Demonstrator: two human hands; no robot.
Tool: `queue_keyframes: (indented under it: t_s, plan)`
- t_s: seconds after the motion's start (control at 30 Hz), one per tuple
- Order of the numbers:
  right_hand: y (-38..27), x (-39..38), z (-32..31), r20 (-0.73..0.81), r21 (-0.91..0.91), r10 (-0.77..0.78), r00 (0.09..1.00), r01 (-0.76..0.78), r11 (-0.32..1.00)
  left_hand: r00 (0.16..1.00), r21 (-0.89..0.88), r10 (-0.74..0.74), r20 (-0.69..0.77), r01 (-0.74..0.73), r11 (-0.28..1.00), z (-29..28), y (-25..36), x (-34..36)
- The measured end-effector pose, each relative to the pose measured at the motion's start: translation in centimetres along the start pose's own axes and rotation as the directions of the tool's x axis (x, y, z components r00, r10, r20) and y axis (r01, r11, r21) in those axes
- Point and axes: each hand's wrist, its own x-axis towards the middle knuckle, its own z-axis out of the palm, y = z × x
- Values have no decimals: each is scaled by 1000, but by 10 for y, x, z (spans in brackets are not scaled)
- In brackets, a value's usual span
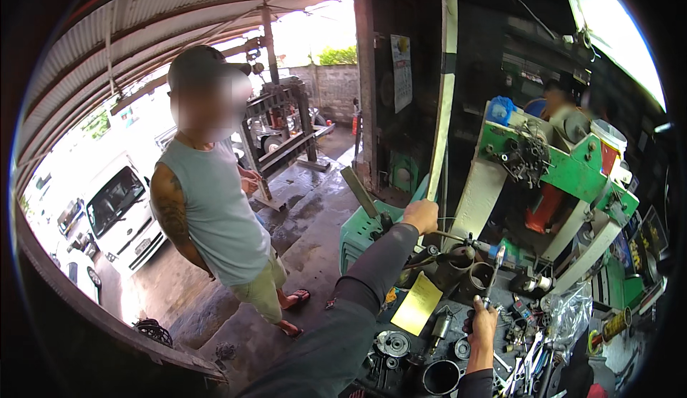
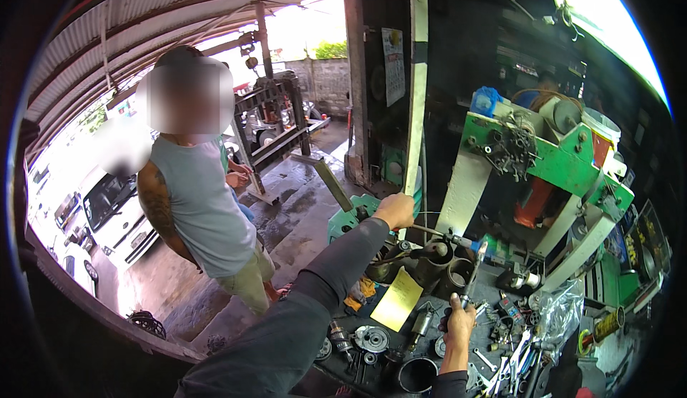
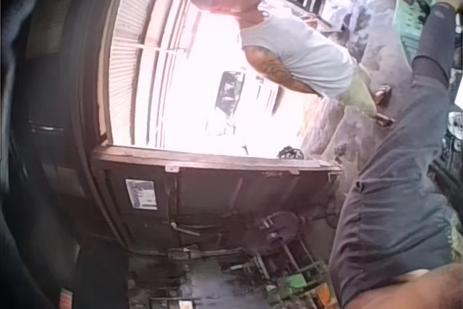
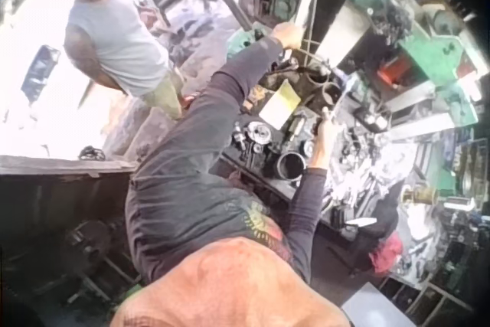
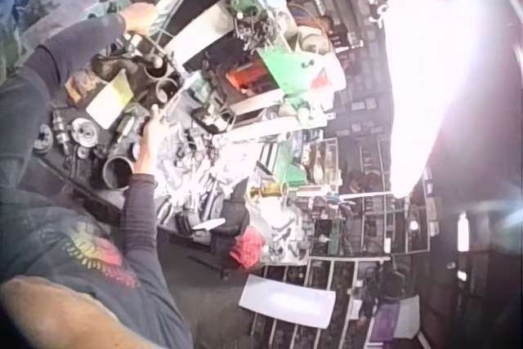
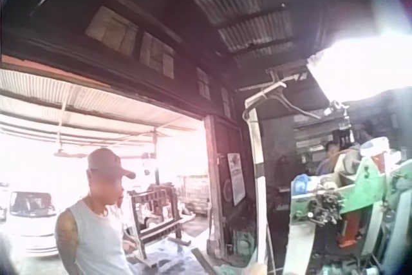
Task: The person works on a mechanical assembly at a cluttered workbench, using pliers to strip wire insulation and a soldering iron to join wires. They handle various small metal components, including gears and cylindrical parts, and use a hammer to tap a component into place.
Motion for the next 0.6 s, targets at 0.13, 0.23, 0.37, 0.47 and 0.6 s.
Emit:
queue_keyframes:
  t_s: [0.13,0.23,0.37,0.47,0.6]
  plan:
    - [-2,-1,0,11,0,4,1000,-4,1000,998,-32,-60,25,61,998,6,-5,4]
    - [-2,0,1,-1,-14,19,1000,-19,1000,996,-66,-73,52,76,995,4,-5,6]
    - [0,2,2,-23,-12,38,999,-38,999,992,-100,-73,102,83,992,1,-4,3]
    - [1,2,0,-6,-20,17,1000,-17,1000,998,-100,-57,19,59,993,2,-4,-2]
    - [1,2,-1,6,-22,7,1000,-7,1000,998,-107,-60,31,63,992,6,-5,-2]
